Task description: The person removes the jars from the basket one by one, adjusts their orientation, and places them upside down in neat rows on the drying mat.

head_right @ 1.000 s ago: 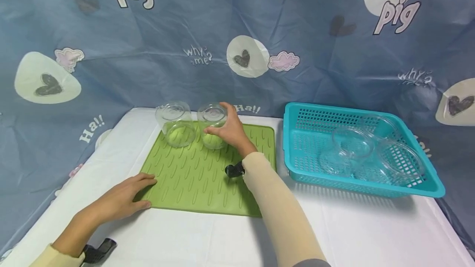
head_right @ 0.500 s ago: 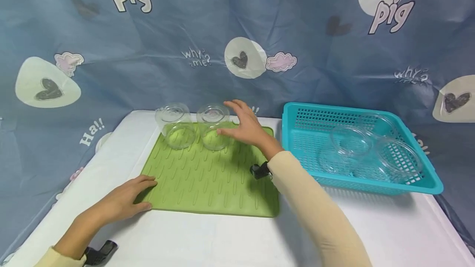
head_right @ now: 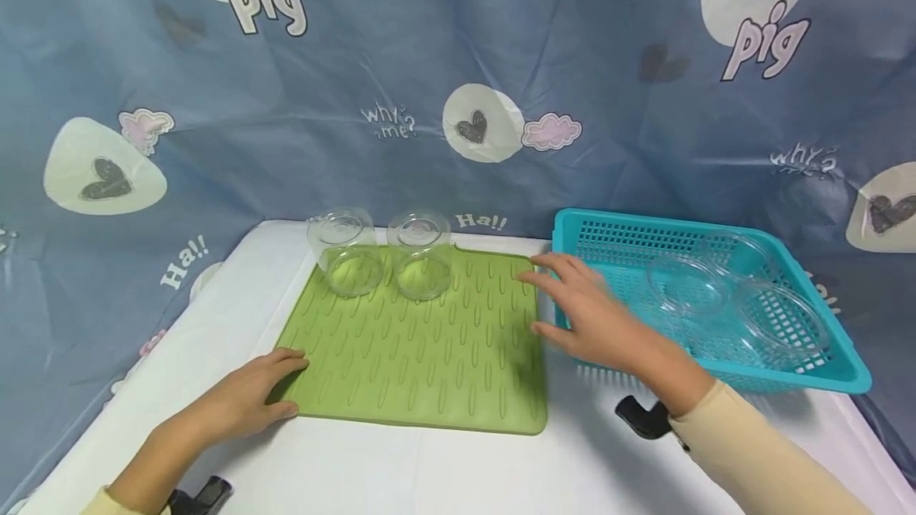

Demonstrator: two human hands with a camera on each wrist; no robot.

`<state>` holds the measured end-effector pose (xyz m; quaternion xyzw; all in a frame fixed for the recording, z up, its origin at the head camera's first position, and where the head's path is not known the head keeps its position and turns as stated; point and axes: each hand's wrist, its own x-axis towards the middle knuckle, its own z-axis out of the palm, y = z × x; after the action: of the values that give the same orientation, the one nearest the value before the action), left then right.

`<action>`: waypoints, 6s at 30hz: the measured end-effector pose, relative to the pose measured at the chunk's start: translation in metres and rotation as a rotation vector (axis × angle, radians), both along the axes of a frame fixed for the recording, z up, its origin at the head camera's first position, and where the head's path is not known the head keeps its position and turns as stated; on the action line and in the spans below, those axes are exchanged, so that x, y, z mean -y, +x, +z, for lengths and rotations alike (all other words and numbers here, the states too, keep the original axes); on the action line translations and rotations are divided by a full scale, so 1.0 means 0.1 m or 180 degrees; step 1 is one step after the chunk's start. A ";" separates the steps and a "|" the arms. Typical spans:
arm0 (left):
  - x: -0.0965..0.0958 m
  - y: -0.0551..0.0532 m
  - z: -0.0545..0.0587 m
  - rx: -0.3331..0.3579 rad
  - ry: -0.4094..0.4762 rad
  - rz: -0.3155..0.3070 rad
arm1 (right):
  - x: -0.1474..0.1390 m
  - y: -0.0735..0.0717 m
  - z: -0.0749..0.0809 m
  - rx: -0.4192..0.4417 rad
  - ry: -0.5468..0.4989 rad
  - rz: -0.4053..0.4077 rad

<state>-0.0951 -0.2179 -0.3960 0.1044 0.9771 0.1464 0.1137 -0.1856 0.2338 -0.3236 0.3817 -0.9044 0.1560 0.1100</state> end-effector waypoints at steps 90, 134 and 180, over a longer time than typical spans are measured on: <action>-0.01 0.00 -0.04 -0.0056 0.0096 -0.0044 | -1.23 -0.52 0.22 0.1296 -0.1027 -0.1491; 0.03 0.03 -0.03 -0.0165 0.0146 -0.0062 | 0.24 0.41 0.36 -0.0187 -0.1143 -0.0280; -1.46 -0.11 0.76 -0.1655 0.1895 -0.0561 | 0.85 0.49 0.06 -0.0802 -0.0760 0.0232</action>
<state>-0.1056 -0.0723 -0.3198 0.2496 0.8755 0.3814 -0.1603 -0.1361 0.1488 -0.3176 0.4149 -0.8440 0.2172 0.2613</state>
